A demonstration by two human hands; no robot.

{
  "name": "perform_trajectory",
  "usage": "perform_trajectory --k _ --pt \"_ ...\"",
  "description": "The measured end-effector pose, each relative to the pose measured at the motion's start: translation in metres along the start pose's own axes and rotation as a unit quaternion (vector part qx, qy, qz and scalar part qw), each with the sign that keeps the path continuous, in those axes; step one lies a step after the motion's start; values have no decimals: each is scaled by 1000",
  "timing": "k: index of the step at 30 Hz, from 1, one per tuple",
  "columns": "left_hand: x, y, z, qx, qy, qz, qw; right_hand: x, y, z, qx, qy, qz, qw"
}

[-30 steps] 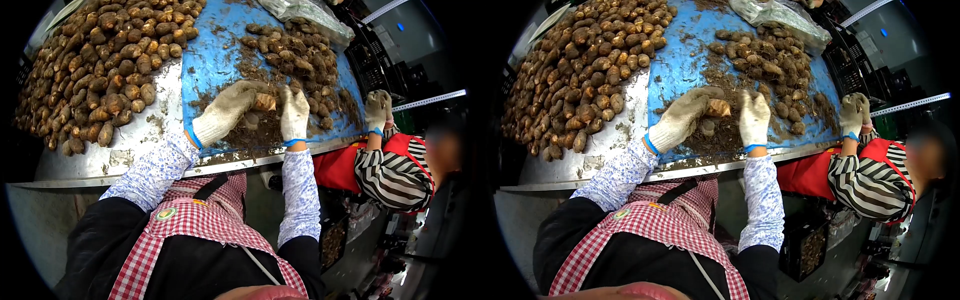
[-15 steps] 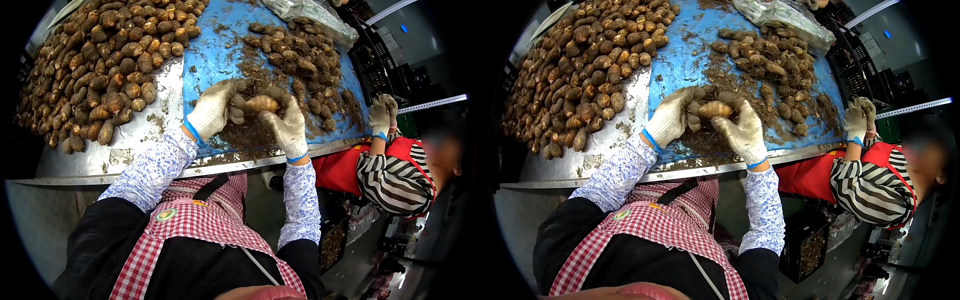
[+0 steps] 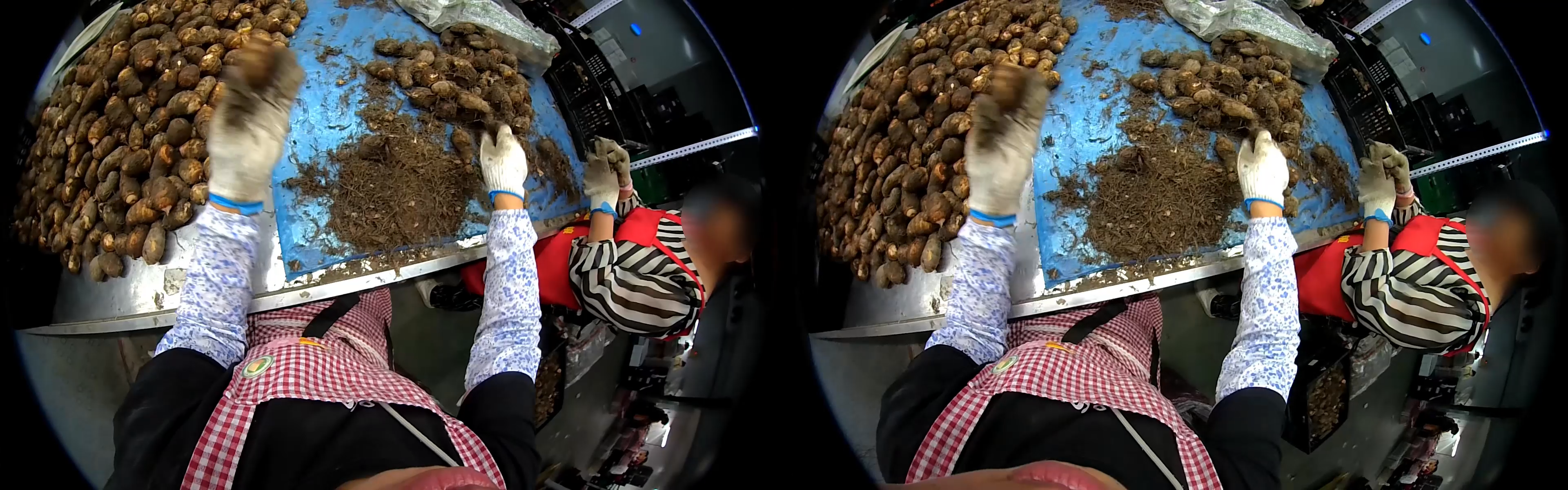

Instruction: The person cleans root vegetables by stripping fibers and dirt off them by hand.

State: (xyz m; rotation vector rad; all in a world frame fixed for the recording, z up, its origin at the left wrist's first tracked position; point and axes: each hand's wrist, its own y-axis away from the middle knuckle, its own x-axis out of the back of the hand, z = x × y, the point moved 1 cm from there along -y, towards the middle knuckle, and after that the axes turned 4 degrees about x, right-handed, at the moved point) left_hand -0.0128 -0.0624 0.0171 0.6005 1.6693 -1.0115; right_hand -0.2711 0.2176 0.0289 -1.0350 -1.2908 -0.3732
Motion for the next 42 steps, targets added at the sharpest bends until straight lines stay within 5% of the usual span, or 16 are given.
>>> perform_trajectory --k 2,5,7,9,14,19,22,24,27,28,32,34,37,38,40,42 --pt "-27 13 -7 -68 -51 33 996 1 -20 -9 4 59 -100 993" --pt "3 9 -28 23 -65 96 993 -27 -40 -14 44 118 -247 961" --pt "10 21 -41 110 -293 51 948 -51 -42 -4 71 75 -257 961" --pt "6 29 -52 137 -449 110 876 -73 -40 1 25 -292 -208 933" --pt "13 32 -79 109 -535 145 825 47 25 -83 46 -672 -232 702" --pt "15 56 -97 383 -295 162 860 49 68 -123 282 -350 -41 892" --pt "-6 61 -116 325 -449 284 783 50 82 -122 316 -250 49 914" --pt "38 64 -121 64 -767 184 612 41 91 -123 260 -248 77 930" --pt "3 69 -125 11 -857 168 486 28 100 -136 99 -342 49 933" --pt "-2 75 -122 -12 -883 139 447 -5 104 -122 322 -120 202 917" --pt "-6 78 -114 -44 -941 32 334 -11 94 -114 190 -303 -142 923" --pt "6 73 -115 43 -880 120 458 -34 93 -104 393 -43 103 913" --pt "24 69 -101 338 -551 242 723 62 96 -156 166 -25 -194 967" --pt "26 69 -104 398 -437 311 744 48 105 -143 334 -23 3 942" --pt "22 66 -103 405 -482 290 721 60 102 -141 441 -74 117 887" --pt "20 68 -105 416 -520 268 696 57 99 -135 400 -108 47 909"
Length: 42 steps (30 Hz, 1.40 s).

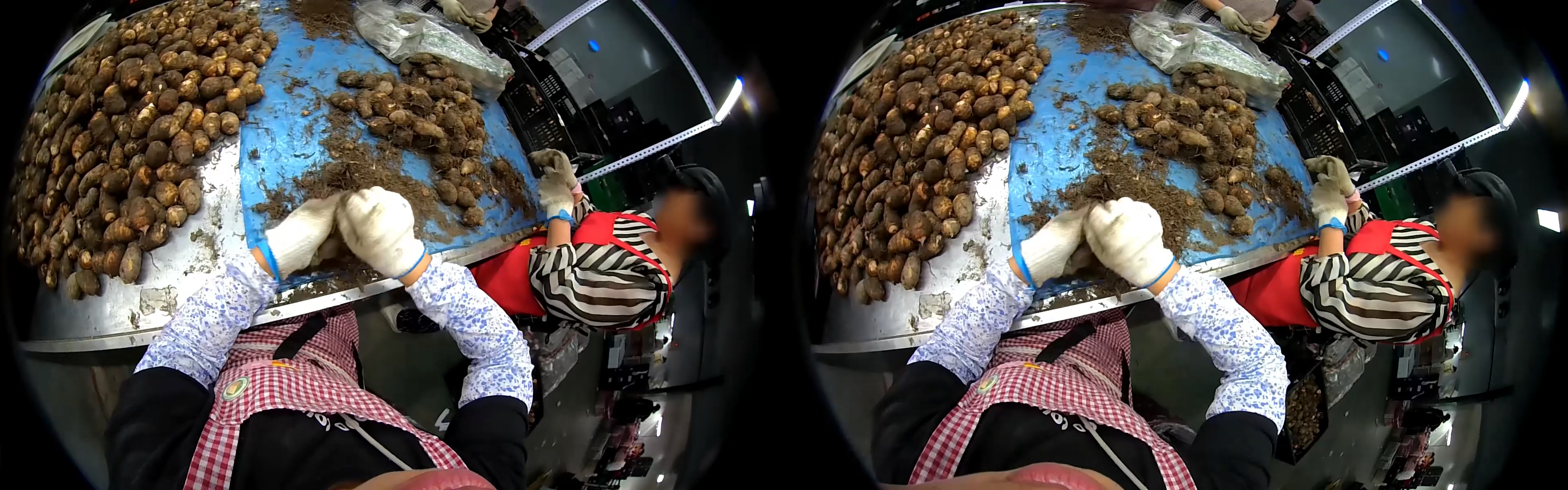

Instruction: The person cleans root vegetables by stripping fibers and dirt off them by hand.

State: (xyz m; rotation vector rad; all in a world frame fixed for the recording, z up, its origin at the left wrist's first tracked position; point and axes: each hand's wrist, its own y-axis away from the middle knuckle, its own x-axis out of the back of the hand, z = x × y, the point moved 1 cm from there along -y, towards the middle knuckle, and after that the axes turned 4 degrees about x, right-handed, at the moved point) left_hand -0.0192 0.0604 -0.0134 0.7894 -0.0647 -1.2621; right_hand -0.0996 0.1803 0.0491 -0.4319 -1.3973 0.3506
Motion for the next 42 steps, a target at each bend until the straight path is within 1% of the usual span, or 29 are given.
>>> perform_trajectory --k 1,2,3,4,6,8,10,11,12,14,15,16,17,18,20,21,24,25,26,28,30,32,33,35,36,38,39,40,42 --pt "-1 -1 -1 -144 -142 84 976 2 -5 -1 -136 -64 -116 982" --pt "-4 2 0 -282 -277 166 904 4 -12 -2 -262 -125 -229 929" --pt "-10 4 0 -222 -343 282 868 -50 15 14 -301 -250 -48 919" --pt "-8 11 -4 -418 -427 333 730 -60 28 17 -293 -266 5 918" --pt "-6 3 -3 -372 -490 366 698 -64 34 16 -245 -236 28 940" --pt "-6 20 6 -374 -456 344 731 -71 33 16 -294 -315 -34 902" --pt "5 4 0 -493 -416 324 692 -89 39 21 -289 -607 -45 739" --pt "7 3 -1 -461 -400 309 729 -92 37 19 -301 -715 -57 628" --pt "9 -2 0 -362 -275 288 843 -89 41 18 -392 -878 27 273" --pt "5 -5 11 -127 9 213 969 -40 5 -1 -434 -703 88 557" --pt "3 10 16 -134 44 160 977 -34 4 3 -467 -627 87 618" --pt "4 14 21 -124 36 157 979 -42 14 21 -388 -643 57 658" --pt "4 17 25 -113 28 154 981 -48 14 30 -456 -747 92 474" --pt "4 18 26 -102 21 150 983 -48 16 32 -417 -696 48 582" --pt "9 -15 2 -262 0 143 954 -34 2 25 -331 -539 -16 774" --pt "11 -27 -5 -340 -12 136 930 -27 -2 23 -325 -515 -19 793" --pt "8 -21 -7 -446 -161 183 861 -21 -3 14 -290 -483 18 826" --pt "9 -15 -4 -423 -196 205 861 -23 -4 11 -272 -471 20 839" --pt "9 -17 -4 -409 -121 162 890 -24 -4 10 -254 -457 22 852" --pt "8 -18 4 -372 27 70 925 -13 -8 7 -144 -121 -69 980" --pt "7 -1 9 -272 153 -37 949 -10 -1 10 0 -45 -78 996" --pt "22 -1 9 -185 279 -191 923 -25 16 31 -1 -41 -35 999" --pt "13 0 10 -138 341 -86 926 -31 23 48 -174 -132 -161 963" --pt "9 2 10 -106 292 -26 950 -35 22 60 -312 -396 78 860" --pt "7 3 12 -90 265 3 960 -28 24 66 -284 -358 93 885" --pt "0 8 14 -61 272 -42 960 0 2 40 -267 -412 50 870" --pt "1 5 12 -54 257 -61 963 1 2 38 -247 -292 -15 924" --pt "0 6 12 -48 243 -79 966 5 -5 31 -162 -296 20 941" --pt "-5 10 13 -47 175 -1 983 5 -6 23 -262 -370 -3 891"
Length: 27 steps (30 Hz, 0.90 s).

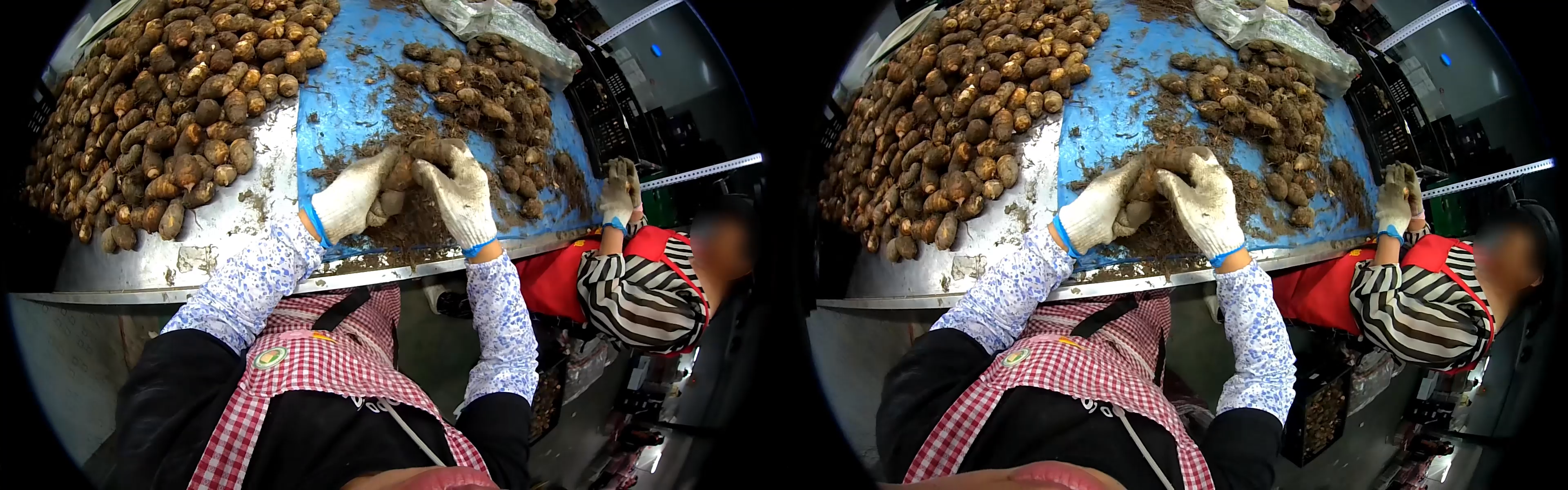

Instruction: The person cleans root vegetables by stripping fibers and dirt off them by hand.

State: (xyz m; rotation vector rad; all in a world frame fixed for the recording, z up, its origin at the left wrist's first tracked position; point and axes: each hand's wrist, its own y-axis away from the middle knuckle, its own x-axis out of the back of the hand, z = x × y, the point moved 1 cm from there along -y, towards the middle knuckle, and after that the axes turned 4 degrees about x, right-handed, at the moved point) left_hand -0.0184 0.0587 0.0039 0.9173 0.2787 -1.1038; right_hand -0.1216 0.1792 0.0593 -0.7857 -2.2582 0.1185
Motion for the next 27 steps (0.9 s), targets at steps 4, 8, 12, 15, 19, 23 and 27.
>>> perform_trajectory --k 4,8,12,15,19,23,27 --pt "5 -8 -6 -140 -208 93 964 -6 -7 4 0 166 -4 986" --pt "-9 4 -6 -264 -276 26 924 4 -28 41 68 370 41 926" --pt "2 11 10 -119 -141 -20 983 9 -17 58 40 369 28 928" --pt "8 -1 3 -78 -6 -25 997 6 -13 47 -1 229 1 973" --pt "11 -7 2 -88 6 -45 995 7 -6 38 15 26 -41 999" --pt "5 -13 -11 -182 -34 -35 982 1 -5 20 -26 115 -91 989" --pt "8 -15 -9 -178 -34 -36 983 -8 3 7 18 128 -91 987"
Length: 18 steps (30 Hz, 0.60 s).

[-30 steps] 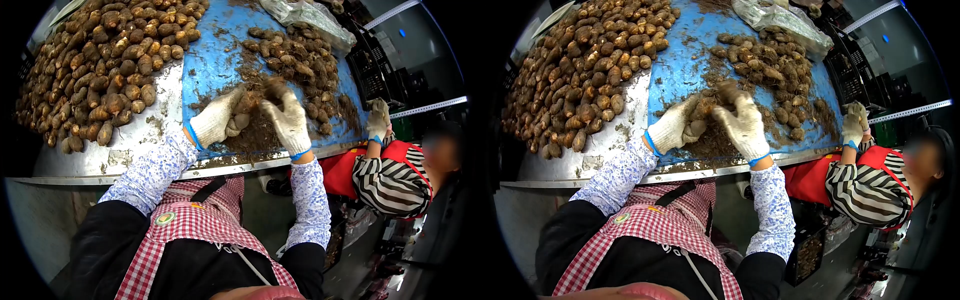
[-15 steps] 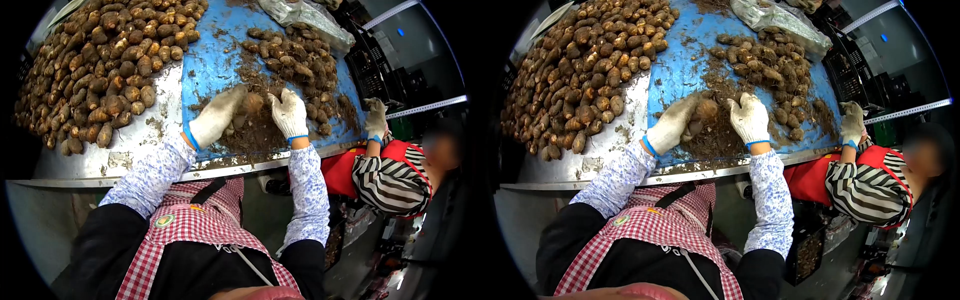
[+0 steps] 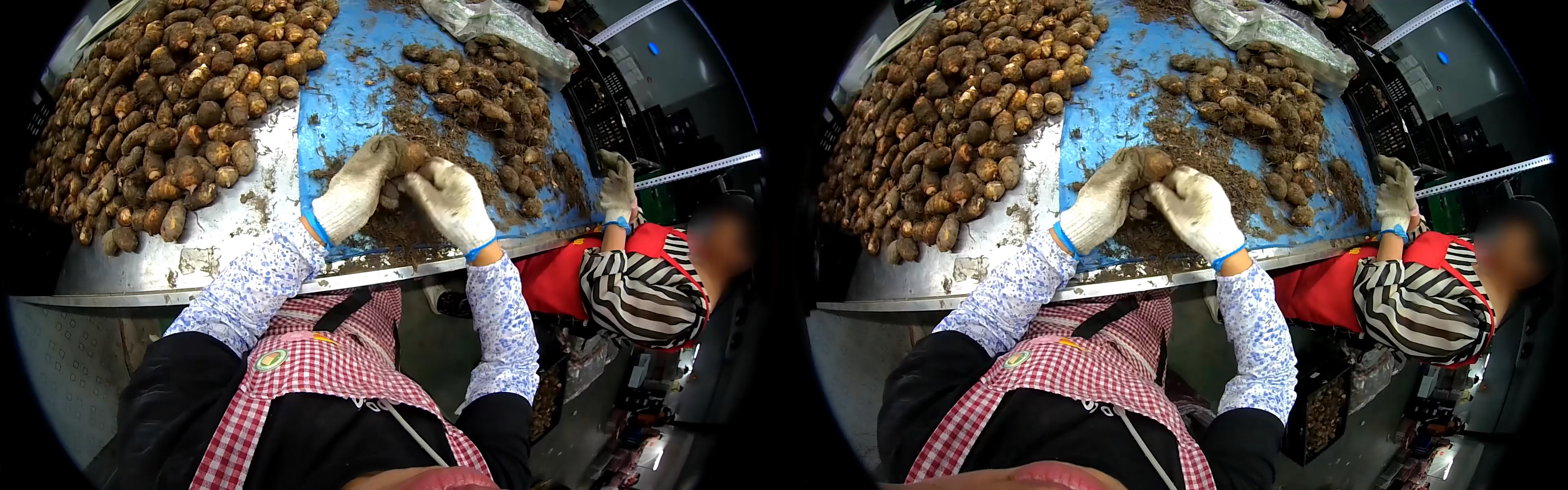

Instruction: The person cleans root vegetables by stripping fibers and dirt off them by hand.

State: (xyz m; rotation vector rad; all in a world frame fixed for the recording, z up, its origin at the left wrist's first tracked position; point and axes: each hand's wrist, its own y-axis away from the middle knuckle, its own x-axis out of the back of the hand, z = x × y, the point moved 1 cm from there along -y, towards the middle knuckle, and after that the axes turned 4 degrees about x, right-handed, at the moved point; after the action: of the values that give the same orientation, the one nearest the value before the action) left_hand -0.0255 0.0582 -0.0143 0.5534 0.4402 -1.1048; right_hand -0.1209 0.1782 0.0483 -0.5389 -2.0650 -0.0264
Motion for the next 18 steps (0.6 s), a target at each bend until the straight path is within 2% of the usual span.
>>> perform_trajectory --k 1,2,3,4,5,7,9,10,11,14,15,17,18 --pt "3 3 4 10 27 -37 999 -3 0 5 80 134 19 988" --pt "5 6 7 22 54 -73 996 -1 -2 11 64 243 4 968" --pt "4 9 8 37 65 -66 995 3 -4 17 46 349 -12 936" --pt "2 12 9 50 78 -59 994 2 3 42 87 356 81 927" --pt "1 11 11 59 92 -53 993 8 3 41 38 374 69 924" --pt "4 5 6 33 84 -71 993 15 3 41 27 158 120 980" --pt "1 4 3 -1 78 -65 995 20 7 31 -78 8 91 993" --pt "0 4 4 -17 66 -61 996 14 10 35 -108 -271 122 949" --pt "0 5 4 -34 53 -58 996 7 13 36 -127 -529 143 827" --pt "-3 8 4 -64 -26 -16 997 5 9 -3 -59 -372 111 920" --pt "-3 9 4 -70 -60 2 996 -5 9 9 12 -168 138 976" --pt "2 8 3 -72 -158 51 984 -4 11 -11 0 -111 149 983" --pt "3 7 3 -73 -205 76 973 -7 11 -11 38 -41 161 985"
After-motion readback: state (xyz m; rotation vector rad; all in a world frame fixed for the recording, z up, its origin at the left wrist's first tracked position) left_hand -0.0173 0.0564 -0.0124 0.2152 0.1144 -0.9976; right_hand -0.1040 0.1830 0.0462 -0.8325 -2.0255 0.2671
